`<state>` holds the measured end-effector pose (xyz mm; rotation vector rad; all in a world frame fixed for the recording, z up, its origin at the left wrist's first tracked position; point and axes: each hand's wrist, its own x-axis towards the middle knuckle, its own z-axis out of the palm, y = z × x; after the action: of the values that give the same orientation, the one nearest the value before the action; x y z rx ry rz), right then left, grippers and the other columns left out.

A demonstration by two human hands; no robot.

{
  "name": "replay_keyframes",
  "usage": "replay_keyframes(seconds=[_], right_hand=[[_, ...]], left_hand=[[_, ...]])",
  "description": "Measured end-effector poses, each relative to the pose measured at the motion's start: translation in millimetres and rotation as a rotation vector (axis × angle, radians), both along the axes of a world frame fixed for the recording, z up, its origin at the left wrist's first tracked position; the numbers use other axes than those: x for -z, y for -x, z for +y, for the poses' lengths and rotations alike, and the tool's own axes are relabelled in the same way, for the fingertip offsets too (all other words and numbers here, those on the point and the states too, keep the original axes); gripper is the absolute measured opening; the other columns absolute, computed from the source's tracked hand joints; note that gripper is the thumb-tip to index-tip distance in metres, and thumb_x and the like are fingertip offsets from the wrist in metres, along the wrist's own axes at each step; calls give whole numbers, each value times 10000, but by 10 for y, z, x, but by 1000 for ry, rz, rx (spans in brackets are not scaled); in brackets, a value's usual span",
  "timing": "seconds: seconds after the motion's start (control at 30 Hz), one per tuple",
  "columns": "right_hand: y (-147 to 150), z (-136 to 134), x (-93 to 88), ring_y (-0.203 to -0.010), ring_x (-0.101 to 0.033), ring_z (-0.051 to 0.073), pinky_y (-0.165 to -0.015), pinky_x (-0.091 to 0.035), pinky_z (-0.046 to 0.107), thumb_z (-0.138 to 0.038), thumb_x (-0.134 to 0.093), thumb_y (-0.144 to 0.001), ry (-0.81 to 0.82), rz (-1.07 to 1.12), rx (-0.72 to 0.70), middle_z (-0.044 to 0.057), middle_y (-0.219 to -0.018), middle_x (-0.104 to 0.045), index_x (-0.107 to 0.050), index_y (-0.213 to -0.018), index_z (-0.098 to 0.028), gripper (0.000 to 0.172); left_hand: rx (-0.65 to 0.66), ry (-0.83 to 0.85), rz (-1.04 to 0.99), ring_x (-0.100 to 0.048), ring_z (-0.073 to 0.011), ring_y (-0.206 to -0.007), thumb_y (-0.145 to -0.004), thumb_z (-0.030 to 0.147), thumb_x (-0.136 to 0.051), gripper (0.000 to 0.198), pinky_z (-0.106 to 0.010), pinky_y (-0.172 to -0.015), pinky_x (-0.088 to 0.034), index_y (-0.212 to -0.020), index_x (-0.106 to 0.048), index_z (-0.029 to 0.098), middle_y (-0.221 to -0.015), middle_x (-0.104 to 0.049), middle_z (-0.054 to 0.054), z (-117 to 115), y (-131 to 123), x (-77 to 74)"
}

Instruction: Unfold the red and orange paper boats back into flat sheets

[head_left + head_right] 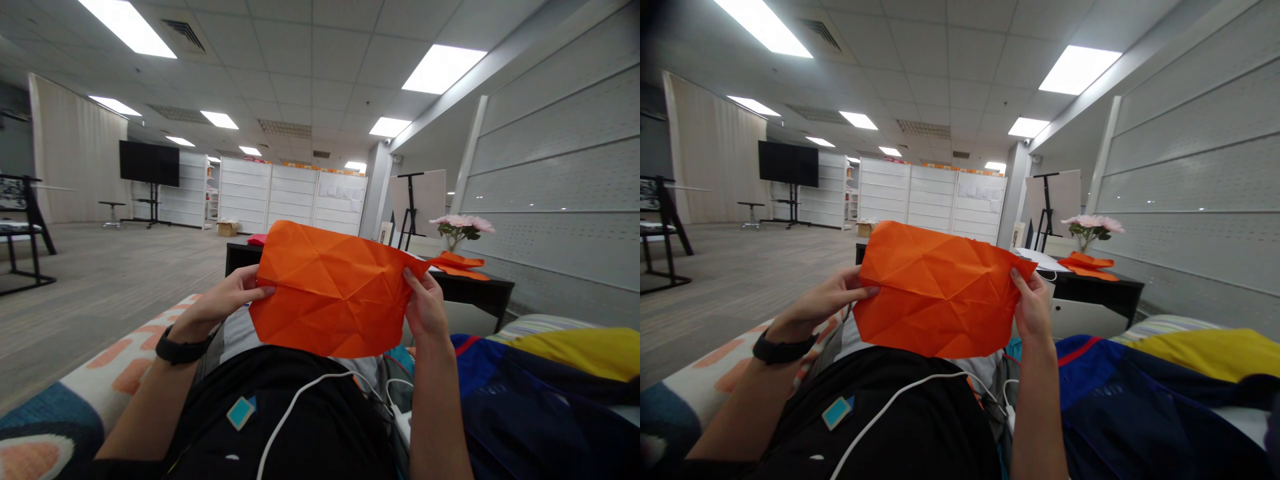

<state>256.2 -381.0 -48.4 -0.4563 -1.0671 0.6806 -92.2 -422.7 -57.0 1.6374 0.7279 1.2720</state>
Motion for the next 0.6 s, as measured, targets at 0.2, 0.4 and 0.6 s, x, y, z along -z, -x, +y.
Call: replay_keyframes(seconds=[0.2, 0.4, 0.6], right_hand=[[15, -35, -18, -900, -726, 204, -819, -593, 297, -317, -884, -632, -3, 14, -4, 20, -926, -778, -758, -866, -222, 282], [27, -42, -24, -899, -723, 191, -823, -587, 285, -322, -897, -616, 0, 17, -16, 12, -922, -777, -761, -874, -222, 309], [22, -38, -15, -924, -722, 208, -849, -582, 308, -320, -878, -646, -3, -2, -16, 28, -944, -775, -754, -886, -218, 288]], left_hand=[[7, 16, -15, -656, -277, -1179, -707, 342, -838, 541, -297, -924, -586, -1201, -666, 203, -1208, -727, -88, 29, 14, 21], [28, 24, 2, -667, -282, -1156, -707, 373, -839, 483, -314, -934, -582, -1121, -705, 164, -1170, -740, -104, 40, 21, 30], [27, 21, -20, -655, -280, -1183, -731, 349, -828, 503, -285, -915, -591, -1181, -674, 188, -1224, -717, -98, 33, 16, 29]])
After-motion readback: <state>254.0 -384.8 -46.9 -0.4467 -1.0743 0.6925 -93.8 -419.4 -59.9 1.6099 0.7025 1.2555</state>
